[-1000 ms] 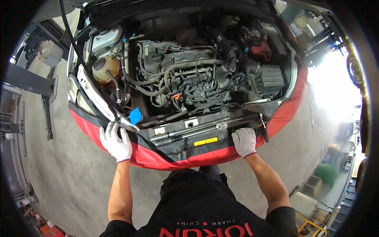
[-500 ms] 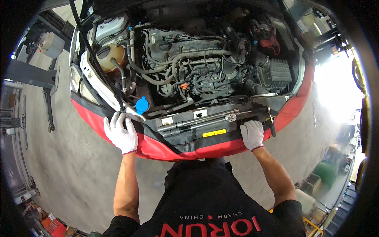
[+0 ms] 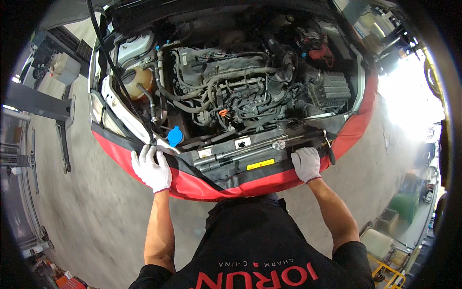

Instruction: The person uses a ratchet wrench to loosen and remove bolts from the engine. They then remove a plastic engine cover and place it aside. The person continues to work on the engine components with their hands.

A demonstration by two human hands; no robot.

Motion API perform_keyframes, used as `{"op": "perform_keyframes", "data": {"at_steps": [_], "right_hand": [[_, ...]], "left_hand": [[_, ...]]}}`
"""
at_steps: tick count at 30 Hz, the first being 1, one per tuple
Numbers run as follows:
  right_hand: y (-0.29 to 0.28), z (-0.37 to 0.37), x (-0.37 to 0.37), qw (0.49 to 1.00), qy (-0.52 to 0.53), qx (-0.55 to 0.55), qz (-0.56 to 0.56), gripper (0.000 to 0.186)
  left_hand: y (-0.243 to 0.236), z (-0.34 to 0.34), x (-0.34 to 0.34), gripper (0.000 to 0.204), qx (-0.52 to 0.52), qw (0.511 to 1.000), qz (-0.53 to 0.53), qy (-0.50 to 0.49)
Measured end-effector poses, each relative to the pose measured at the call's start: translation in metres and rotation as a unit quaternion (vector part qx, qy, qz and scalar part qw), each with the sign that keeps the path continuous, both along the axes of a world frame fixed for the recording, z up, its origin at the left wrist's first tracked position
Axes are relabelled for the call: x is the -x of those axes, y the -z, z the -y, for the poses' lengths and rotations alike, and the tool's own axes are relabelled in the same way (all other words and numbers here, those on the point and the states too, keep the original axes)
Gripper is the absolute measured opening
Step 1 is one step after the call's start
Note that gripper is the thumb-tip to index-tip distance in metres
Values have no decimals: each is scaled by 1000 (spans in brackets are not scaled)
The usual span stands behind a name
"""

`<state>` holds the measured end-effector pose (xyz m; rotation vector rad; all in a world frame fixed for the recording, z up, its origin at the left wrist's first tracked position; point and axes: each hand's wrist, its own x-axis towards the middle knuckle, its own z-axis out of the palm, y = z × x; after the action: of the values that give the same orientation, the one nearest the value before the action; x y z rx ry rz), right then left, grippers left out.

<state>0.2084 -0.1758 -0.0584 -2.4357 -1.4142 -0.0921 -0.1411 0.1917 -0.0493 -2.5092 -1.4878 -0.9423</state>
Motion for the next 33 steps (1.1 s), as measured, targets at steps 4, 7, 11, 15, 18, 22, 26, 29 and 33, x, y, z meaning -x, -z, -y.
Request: {"op": "perform_keyframes", "data": {"at_steps": [4,7,11,15,18,22,26,29,33], "right_hand": [[-1,0,1,1000,4,-9,-5,23],[0,2,0,1000,7,9,4,23],[-1,0,2,1000,12,6,-2,23],[-2,0,2,1000,5,5,-2,23],[0,0,1,1000,6,4,6,23],[1,-1,1,1000,2,-5,7,23],[-1,-1,1,1000,5,-9,10,21],[-3,-3,1,1000,2,-11,9,20],[-4,-2,1,1000,6,-11,4,20]], "left_hand": [[-3,1,-1,20,6,1000,-3,-6],[-1,1,1,21,3,1000,1,7],[-4,2,1,21,5,1000,-1,1],[-4,2,0,20,4,1000,2,0],[-2,2,1,20,5,1000,9,-2],[-2,1,2,20,9,1000,9,-6],[0,1,0,21,9,1000,20,1],[-1,1,0,22,10,1000,19,1],[-3,3,-1,19,14,1000,10,-4]]}}
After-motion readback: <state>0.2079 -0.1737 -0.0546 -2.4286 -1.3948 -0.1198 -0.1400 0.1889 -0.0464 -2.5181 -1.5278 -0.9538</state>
